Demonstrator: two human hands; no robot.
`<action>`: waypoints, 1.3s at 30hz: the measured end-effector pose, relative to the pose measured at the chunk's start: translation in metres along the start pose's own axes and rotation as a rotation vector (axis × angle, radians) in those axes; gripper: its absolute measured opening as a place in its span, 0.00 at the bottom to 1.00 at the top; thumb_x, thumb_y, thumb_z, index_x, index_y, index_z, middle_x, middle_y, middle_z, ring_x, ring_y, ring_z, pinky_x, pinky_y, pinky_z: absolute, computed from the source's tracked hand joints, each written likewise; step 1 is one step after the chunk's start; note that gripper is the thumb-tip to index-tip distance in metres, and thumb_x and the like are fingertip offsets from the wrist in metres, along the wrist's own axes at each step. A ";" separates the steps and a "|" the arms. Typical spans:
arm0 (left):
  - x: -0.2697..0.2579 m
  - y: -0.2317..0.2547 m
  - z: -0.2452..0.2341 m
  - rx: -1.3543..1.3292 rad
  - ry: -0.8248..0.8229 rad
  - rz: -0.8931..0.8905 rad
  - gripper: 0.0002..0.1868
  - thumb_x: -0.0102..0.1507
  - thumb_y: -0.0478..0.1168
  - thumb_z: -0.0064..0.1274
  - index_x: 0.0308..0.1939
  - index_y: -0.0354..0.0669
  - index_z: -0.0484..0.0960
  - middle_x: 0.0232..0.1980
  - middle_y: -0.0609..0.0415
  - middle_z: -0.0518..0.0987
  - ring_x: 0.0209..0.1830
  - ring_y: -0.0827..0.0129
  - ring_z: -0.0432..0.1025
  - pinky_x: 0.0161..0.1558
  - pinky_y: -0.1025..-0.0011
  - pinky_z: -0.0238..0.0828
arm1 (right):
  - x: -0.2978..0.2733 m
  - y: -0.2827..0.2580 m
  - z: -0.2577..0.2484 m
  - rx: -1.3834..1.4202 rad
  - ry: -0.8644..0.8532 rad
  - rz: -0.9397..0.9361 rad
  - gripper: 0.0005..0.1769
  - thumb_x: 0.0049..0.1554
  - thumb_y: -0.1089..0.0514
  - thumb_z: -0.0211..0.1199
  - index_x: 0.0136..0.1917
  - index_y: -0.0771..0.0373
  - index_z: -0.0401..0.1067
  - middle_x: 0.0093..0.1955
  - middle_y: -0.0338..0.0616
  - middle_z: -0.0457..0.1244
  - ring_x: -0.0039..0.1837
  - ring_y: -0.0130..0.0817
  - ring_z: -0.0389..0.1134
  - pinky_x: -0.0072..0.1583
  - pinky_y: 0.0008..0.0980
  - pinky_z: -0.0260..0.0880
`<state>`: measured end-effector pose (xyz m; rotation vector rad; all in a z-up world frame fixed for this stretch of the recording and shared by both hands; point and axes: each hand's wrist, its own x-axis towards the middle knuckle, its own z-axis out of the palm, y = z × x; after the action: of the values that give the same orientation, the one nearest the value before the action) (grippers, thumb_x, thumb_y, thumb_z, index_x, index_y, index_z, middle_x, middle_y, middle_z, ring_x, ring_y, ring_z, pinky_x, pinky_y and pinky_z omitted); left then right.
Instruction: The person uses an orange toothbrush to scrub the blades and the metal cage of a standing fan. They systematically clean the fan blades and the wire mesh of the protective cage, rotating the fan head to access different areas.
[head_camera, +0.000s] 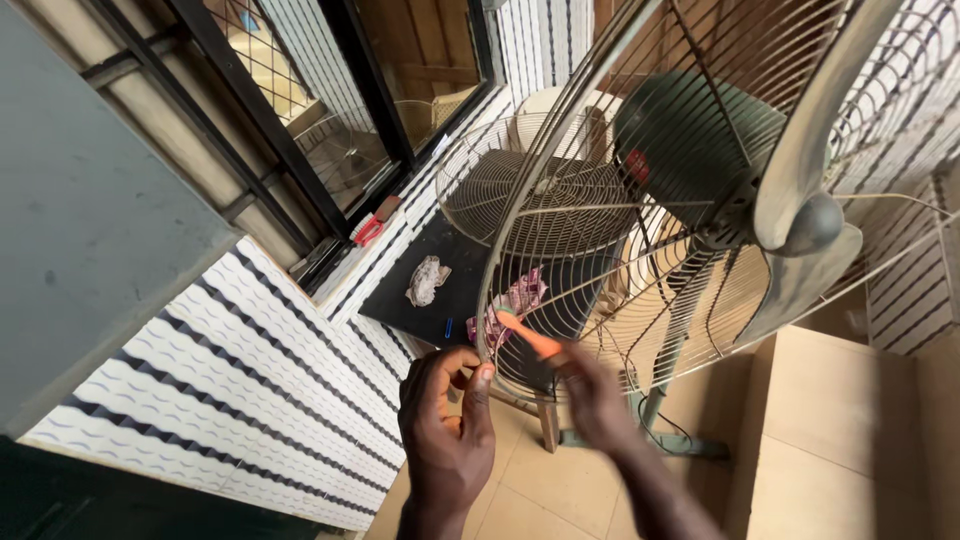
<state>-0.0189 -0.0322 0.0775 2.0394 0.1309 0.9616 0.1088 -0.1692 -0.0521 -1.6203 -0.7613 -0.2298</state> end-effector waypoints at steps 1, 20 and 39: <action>0.001 -0.001 -0.001 0.007 -0.003 0.009 0.07 0.66 0.38 0.56 0.45 0.39 0.78 0.39 0.53 0.78 0.37 0.67 0.72 0.41 0.69 0.70 | 0.010 -0.001 -0.020 -0.153 0.089 -0.313 0.15 0.74 0.60 0.41 0.56 0.67 0.69 0.55 0.51 0.63 0.58 0.41 0.63 0.60 0.44 0.63; 0.009 -0.004 -0.001 0.085 -0.038 -0.055 0.09 0.67 0.42 0.54 0.44 0.40 0.79 0.37 0.54 0.78 0.35 0.67 0.71 0.36 0.66 0.70 | 0.055 -0.015 -0.046 0.557 0.758 0.424 0.10 0.66 0.52 0.51 0.55 0.57 0.68 0.35 0.30 0.54 0.33 0.19 0.51 0.34 0.23 0.56; 0.012 -0.015 0.004 -0.053 0.010 -0.001 0.09 0.67 0.40 0.56 0.47 0.38 0.79 0.40 0.53 0.78 0.35 0.70 0.71 0.38 0.72 0.70 | 0.063 -0.023 -0.061 0.713 0.824 0.431 0.08 0.65 0.49 0.55 0.50 0.52 0.69 0.33 0.28 0.53 0.31 0.18 0.47 0.31 0.23 0.45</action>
<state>-0.0045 -0.0208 0.0721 1.9863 0.1106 0.9658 0.1593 -0.2049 0.0138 -0.8421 0.1543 -0.2479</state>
